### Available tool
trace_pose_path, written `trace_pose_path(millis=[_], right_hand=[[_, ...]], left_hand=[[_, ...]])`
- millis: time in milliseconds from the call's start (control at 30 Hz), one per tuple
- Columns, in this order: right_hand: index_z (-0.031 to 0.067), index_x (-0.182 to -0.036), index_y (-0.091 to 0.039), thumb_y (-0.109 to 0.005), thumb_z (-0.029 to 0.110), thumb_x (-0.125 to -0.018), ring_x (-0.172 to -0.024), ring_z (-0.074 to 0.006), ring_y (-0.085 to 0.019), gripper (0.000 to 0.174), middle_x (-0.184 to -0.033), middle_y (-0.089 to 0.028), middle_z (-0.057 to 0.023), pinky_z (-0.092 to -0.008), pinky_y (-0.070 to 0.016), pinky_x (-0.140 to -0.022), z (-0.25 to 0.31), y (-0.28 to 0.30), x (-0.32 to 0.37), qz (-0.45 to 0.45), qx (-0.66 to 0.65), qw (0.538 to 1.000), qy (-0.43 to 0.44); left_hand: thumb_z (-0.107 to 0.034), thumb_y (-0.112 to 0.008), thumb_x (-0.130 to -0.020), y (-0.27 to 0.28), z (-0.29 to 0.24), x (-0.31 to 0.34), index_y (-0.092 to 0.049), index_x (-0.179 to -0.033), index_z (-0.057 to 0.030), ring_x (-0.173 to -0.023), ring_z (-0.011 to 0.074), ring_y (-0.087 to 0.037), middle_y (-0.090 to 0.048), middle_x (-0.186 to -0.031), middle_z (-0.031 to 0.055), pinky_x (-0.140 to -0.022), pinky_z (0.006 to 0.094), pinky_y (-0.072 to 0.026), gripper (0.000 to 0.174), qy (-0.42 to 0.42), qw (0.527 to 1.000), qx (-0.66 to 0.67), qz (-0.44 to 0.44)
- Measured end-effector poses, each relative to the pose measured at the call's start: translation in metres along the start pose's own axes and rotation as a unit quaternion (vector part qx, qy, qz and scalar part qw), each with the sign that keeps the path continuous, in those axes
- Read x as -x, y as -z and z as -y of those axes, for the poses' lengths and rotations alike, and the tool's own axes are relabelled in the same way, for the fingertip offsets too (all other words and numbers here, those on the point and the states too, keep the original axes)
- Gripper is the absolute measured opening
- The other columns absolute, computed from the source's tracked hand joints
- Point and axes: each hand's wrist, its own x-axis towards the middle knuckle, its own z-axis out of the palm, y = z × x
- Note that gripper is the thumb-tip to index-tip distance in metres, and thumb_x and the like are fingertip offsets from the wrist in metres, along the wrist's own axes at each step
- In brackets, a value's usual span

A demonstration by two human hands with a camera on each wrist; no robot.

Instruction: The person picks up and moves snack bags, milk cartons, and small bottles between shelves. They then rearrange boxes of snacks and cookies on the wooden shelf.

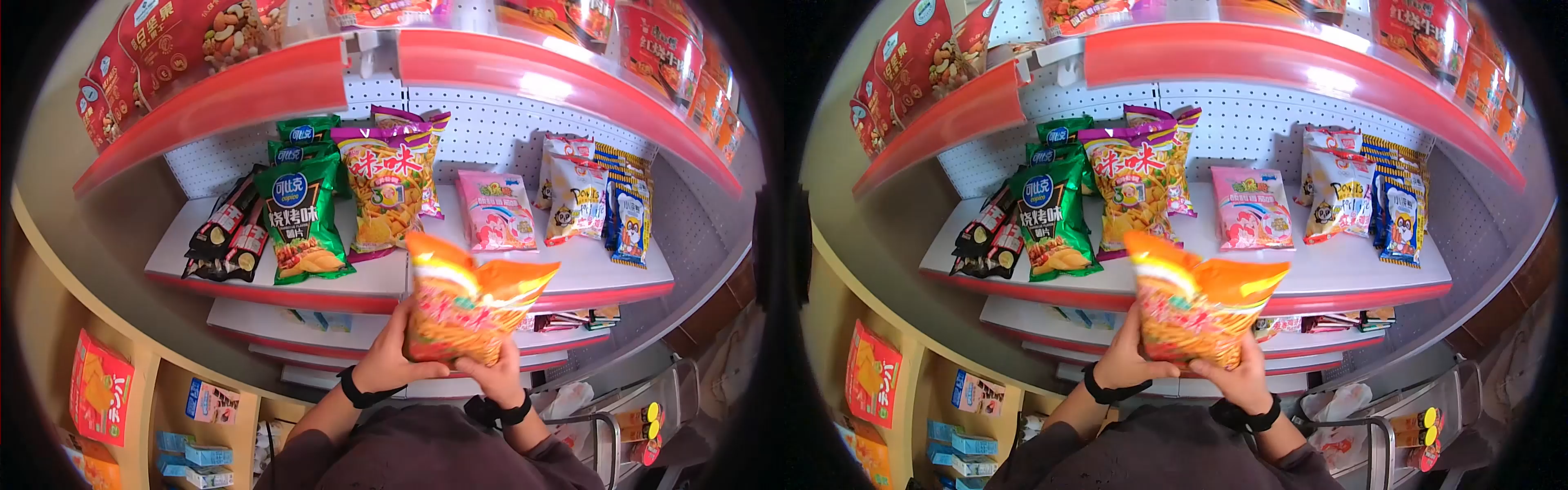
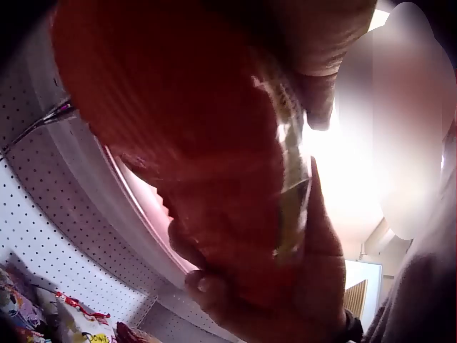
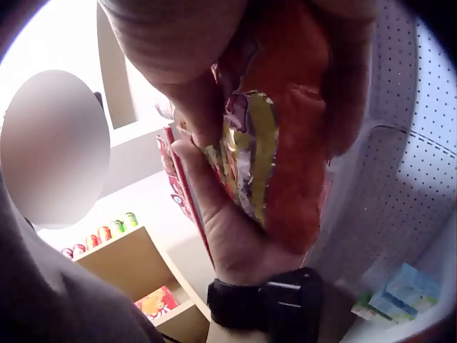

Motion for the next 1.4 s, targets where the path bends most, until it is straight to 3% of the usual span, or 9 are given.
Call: trace_pose_path(millis=[100, 333, 467, 600, 700, 933, 1033, 1100, 1400], right_hand=[[-0.0015, -0.140, -0.042, -0.081, 0.001, -0.082, -0.118, -0.0193, -0.060, 0.070, -0.130, -0.061, -0.0105, -0.0365, -0.0500, -0.102, 0.020, 0.010, -0.032, -0.034, 0.036, 0.997, 0.061], [-0.0044, -0.136, -0.047, -0.076, 0.012, -0.090, -0.109, -0.0149, -0.062, 0.057, -0.122, -0.065, -0.0099, -0.0305, -0.0489, -0.096, 0.067, 0.017, -0.095, -0.043, 0.115, 0.989, 0.087], [-0.0047, -0.134, -0.048, -0.075, 0.011, -0.090, -0.110, -0.0147, -0.062, 0.054, -0.120, -0.065, -0.0096, -0.0306, -0.0486, -0.097, 0.070, 0.014, -0.108, -0.053, 0.103, 0.989, 0.087], [-0.0045, -0.134, -0.048, -0.075, 0.011, -0.090, -0.115, -0.0148, -0.057, 0.054, -0.124, -0.061, -0.0106, -0.0317, -0.0462, -0.099, 0.056, 0.016, -0.106, -0.007, 0.134, 0.986, 0.099], [-0.0046, -0.134, -0.047, -0.076, 0.015, -0.090, -0.114, -0.0165, -0.057, 0.057, -0.123, -0.061, -0.0133, -0.0328, -0.0461, -0.098, 0.052, 0.023, -0.104, -0.006, 0.191, 0.975, 0.117], [-0.0052, -0.134, -0.048, -0.077, 0.021, -0.089, -0.108, -0.0246, -0.063, 0.060, -0.119, -0.063, -0.0170, -0.0358, -0.0495, -0.093, 0.068, 0.058, -0.104, -0.036, 0.223, 0.967, 0.114], [-0.0052, -0.136, -0.047, -0.078, 0.025, -0.087, -0.104, -0.0311, -0.065, 0.065, -0.117, -0.063, -0.0201, -0.0378, -0.0507, -0.090, 0.078, 0.079, -0.108, -0.075, 0.445, 0.884, 0.121], [-0.0050, -0.139, -0.044, -0.080, 0.028, -0.084, -0.102, -0.0352, -0.065, 0.074, -0.117, -0.062, -0.0224, -0.0402, -0.0520, -0.087, 0.071, 0.093, -0.112, -0.093, 0.462, 0.867, 0.162], [-0.0040, -0.139, -0.044, -0.079, 0.022, -0.083, -0.100, -0.0373, -0.065, 0.071, -0.110, -0.065, -0.0238, -0.0432, -0.0520, -0.085, 0.083, 0.094, -0.105, -0.067, 0.474, 0.865, 0.152]], left_hand=[[-0.010, -0.087, -0.077, 0.004, 0.003, -0.014, -0.018, -0.154, -0.0028, -0.127, 0.0242, -0.053, -0.040, -0.149, 0.0173, -0.105, 0.0394, -0.0442, 0.103, -0.038, 0.999, 0.012, -0.034], [0.003, -0.076, -0.082, 0.017, -0.007, -0.037, -0.047, -0.139, -0.0027, -0.115, 0.0254, -0.063, -0.051, -0.133, 0.0186, -0.083, 0.0321, -0.0588, 0.065, -0.143, 0.975, -0.149, -0.082], [0.002, -0.076, -0.081, 0.012, -0.013, -0.053, -0.047, -0.138, -0.0020, -0.114, 0.0248, -0.062, -0.050, -0.134, 0.0187, -0.073, 0.0279, -0.0594, 0.064, -0.115, 0.970, -0.169, -0.130], [-0.007, -0.080, -0.080, 0.008, -0.016, -0.074, -0.036, -0.146, -0.0015, -0.120, 0.0278, -0.056, -0.046, -0.141, 0.0189, -0.079, 0.0341, -0.0539, 0.079, -0.123, 0.928, -0.267, -0.228], [-0.014, -0.082, -0.080, 0.006, -0.015, -0.085, -0.038, -0.144, 0.0000, -0.123, 0.0341, -0.053, -0.040, -0.144, 0.0202, -0.088, 0.0404, -0.0528, 0.078, -0.112, 0.931, -0.290, -0.191], [-0.016, -0.077, -0.084, -0.030, -0.023, -0.106, -0.040, -0.141, 0.0052, -0.111, 0.0361, -0.058, -0.054, -0.127, 0.0234, -0.093, 0.0411, -0.0496, 0.072, -0.103, 0.952, -0.278, -0.078], [-0.017, -0.078, -0.083, -0.039, -0.024, -0.114, -0.039, -0.143, 0.0037, -0.117, 0.0355, -0.056, -0.052, -0.131, 0.0226, -0.096, 0.0402, -0.0493, 0.074, -0.103, 0.943, -0.312, -0.063], [-0.017, -0.078, -0.083, -0.043, -0.020, -0.117, -0.039, -0.144, 0.0034, -0.118, 0.0358, -0.055, -0.051, -0.133, 0.0227, -0.096, 0.0403, -0.0490, 0.075, -0.109, 0.933, -0.335, -0.071], [-0.002, -0.068, -0.086, -0.044, -0.010, -0.118, -0.052, -0.117, -0.0002, -0.106, 0.0338, -0.059, -0.055, -0.112, 0.0176, -0.092, 0.0406, -0.0496, 0.035, -0.046, 0.962, -0.257, -0.080]])
